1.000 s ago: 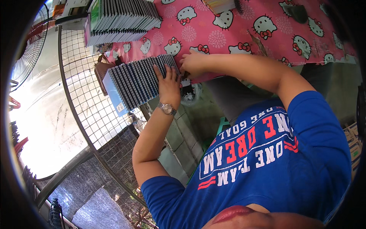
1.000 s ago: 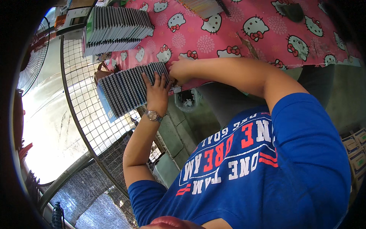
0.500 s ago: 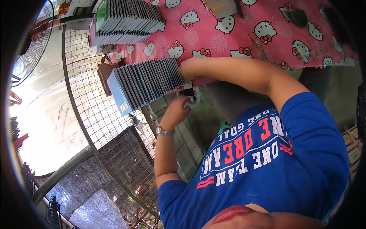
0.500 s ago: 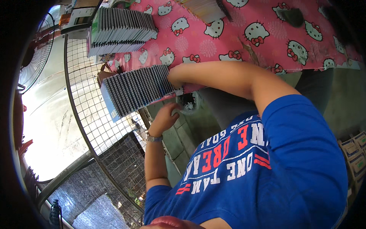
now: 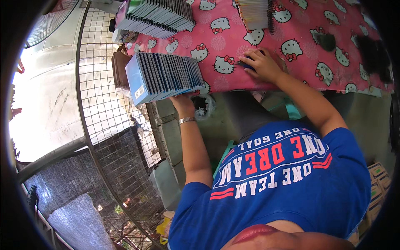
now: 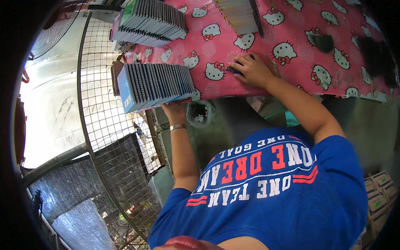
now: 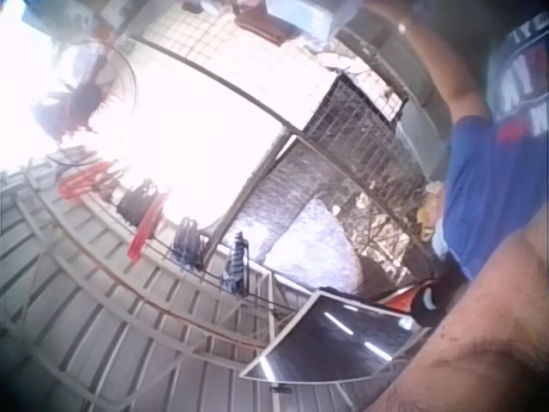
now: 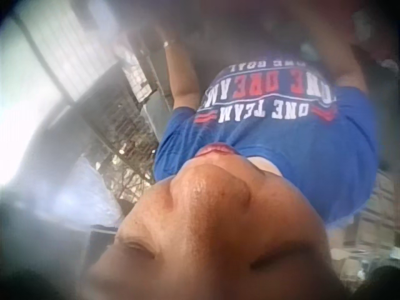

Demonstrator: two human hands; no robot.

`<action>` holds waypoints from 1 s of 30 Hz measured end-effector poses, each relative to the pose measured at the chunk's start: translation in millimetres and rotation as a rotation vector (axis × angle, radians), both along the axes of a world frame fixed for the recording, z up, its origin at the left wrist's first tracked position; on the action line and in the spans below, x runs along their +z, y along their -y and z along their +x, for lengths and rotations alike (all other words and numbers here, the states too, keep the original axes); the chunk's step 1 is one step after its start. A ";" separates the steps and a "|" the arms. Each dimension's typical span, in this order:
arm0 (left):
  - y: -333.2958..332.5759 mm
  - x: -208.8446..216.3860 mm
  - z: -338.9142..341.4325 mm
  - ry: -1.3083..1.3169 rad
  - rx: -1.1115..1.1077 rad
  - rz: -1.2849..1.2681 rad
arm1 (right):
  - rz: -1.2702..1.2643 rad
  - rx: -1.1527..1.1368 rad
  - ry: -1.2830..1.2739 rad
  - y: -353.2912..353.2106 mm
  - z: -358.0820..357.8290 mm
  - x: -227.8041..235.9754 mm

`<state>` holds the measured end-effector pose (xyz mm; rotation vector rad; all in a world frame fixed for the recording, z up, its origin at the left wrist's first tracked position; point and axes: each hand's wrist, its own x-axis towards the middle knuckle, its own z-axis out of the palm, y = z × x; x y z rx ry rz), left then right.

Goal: The person clips the ends of spiral bindings on notebooks using a tool by hand.

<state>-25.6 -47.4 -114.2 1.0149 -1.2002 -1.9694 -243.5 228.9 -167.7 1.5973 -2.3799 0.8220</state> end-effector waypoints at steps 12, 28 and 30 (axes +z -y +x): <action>-109.1 -20.0 -79.0 -0.347 0.415 0.053 | 0.025 0.004 0.058 -0.6 5.5 14.6; -11.8 -5.7 -30.7 -0.078 0.103 0.051 | -0.017 -0.122 0.034 -10.3 -2.2 5.3; 22.1 -5.8 7.8 0.041 0.031 0.053 | -0.055 -0.085 0.048 1.6 7.4 8.9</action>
